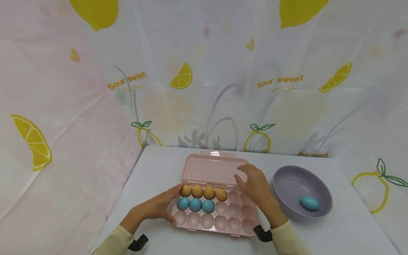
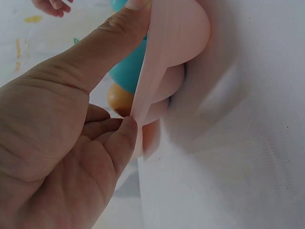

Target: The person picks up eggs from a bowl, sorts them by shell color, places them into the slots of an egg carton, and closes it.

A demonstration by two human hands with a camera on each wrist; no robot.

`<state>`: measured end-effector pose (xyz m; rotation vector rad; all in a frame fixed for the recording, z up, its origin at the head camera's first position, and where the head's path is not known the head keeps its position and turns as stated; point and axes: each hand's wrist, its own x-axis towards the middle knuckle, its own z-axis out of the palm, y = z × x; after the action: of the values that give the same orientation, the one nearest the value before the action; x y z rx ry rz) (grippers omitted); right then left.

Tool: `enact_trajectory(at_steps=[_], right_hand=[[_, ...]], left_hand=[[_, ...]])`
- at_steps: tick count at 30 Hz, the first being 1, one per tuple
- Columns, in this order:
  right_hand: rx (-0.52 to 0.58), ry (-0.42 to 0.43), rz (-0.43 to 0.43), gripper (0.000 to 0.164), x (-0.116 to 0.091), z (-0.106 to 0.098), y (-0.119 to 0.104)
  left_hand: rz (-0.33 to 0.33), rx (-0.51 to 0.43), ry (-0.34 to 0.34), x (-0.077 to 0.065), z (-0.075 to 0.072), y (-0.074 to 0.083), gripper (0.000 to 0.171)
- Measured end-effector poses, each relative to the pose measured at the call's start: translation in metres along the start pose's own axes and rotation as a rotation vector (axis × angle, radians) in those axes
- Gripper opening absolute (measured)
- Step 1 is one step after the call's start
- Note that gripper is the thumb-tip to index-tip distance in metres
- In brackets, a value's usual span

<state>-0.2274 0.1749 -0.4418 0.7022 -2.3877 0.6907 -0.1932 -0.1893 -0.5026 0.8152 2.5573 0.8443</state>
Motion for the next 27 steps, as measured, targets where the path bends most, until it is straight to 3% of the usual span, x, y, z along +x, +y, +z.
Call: enact_trajectory(at_steps=[5,9,17,27], right_hand=[[-0.086,0.058,-0.006,0.029,-0.001,-0.019,0.022],[-0.141,0.05,0.027,0.029,-0.004,-0.037,0.036],[-0.186,-0.103,0.21,0.027,-0.021,-0.072,0.064],[-0.196,-0.275,0.369,0.036,-0.045,-0.087,0.096]], left_hand=[[-0.005,-0.02,-0.004,0.0,0.0,0.0,0.127],[0.006,-0.018,-0.002,0.0,0.001,-0.001,0.127],[0.001,0.002,0.002,0.0,0.0,0.0,0.127],[0.001,-0.004,-0.004,0.001,0.001,-0.001,0.127]])
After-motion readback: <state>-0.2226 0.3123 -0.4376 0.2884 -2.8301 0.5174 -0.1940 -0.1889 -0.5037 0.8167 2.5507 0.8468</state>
